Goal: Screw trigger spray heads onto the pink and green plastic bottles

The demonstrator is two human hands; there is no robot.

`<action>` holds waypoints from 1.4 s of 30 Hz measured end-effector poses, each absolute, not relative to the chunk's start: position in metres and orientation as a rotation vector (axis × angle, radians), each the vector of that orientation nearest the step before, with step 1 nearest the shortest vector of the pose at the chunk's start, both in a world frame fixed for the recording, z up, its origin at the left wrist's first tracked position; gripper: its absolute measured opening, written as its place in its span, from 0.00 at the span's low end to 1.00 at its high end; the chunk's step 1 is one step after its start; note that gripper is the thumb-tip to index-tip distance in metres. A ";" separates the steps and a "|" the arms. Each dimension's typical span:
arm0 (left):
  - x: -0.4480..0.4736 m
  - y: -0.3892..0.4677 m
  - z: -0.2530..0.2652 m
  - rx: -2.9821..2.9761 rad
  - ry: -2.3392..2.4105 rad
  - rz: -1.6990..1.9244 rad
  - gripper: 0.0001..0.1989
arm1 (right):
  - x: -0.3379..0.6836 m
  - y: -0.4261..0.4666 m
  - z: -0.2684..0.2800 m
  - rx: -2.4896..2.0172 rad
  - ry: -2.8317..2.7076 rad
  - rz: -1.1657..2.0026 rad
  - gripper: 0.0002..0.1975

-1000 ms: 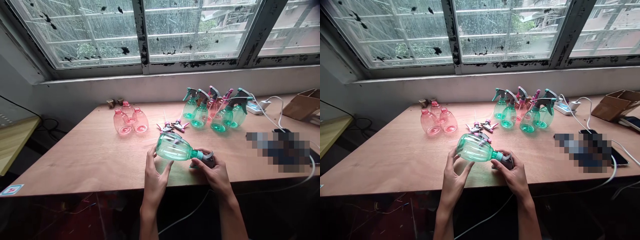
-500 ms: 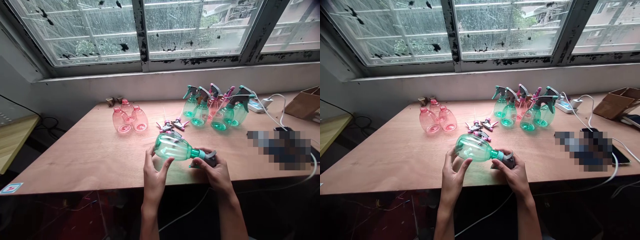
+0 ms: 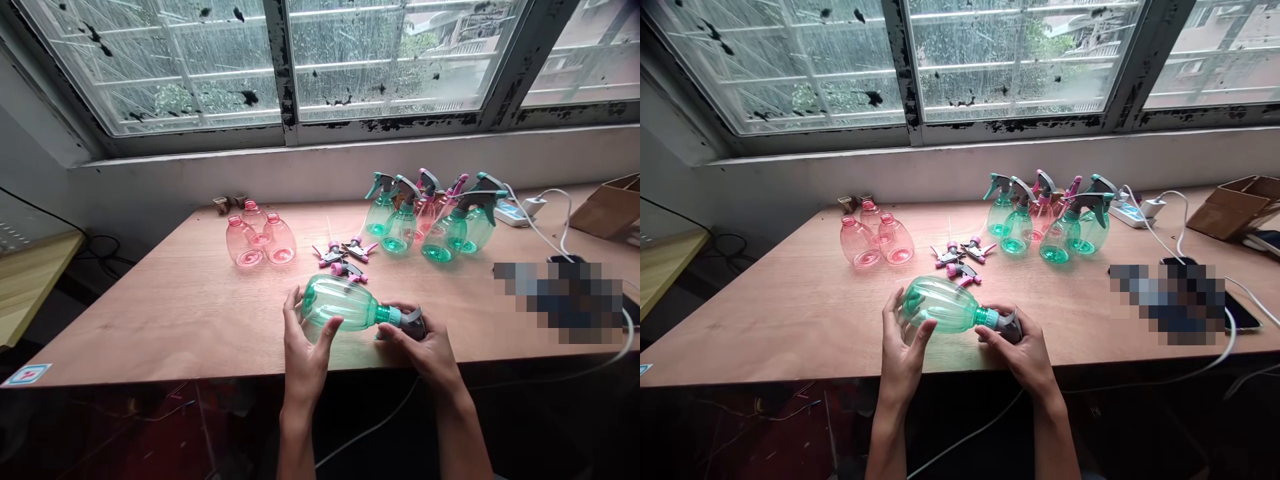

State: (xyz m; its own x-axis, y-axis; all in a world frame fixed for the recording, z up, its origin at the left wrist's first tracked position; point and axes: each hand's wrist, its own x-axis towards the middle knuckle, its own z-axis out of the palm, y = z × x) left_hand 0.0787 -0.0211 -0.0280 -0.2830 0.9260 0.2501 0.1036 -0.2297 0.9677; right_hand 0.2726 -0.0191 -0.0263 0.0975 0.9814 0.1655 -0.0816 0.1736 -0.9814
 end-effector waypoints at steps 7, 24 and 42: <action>0.080 -0.019 -0.025 1.325 1.339 1.637 0.36 | 0.271 -0.019 -0.025 -1.051 -1.122 1.084 0.21; 0.076 -0.019 -0.030 1.209 1.284 1.605 0.35 | 0.271 -0.020 -0.029 -1.099 -1.158 1.029 0.23; 0.075 -0.020 -0.029 1.265 1.333 1.551 0.38 | 0.266 -0.020 -0.026 -1.079 -1.095 0.963 0.22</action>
State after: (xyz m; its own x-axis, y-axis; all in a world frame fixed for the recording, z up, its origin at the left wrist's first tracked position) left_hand 0.0747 -0.0200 -0.0286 -0.2587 0.9411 0.2179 0.0742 -0.2055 0.9758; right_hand 0.2655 -0.0195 -0.0263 0.1980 0.9608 0.1941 -0.0702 0.2114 -0.9749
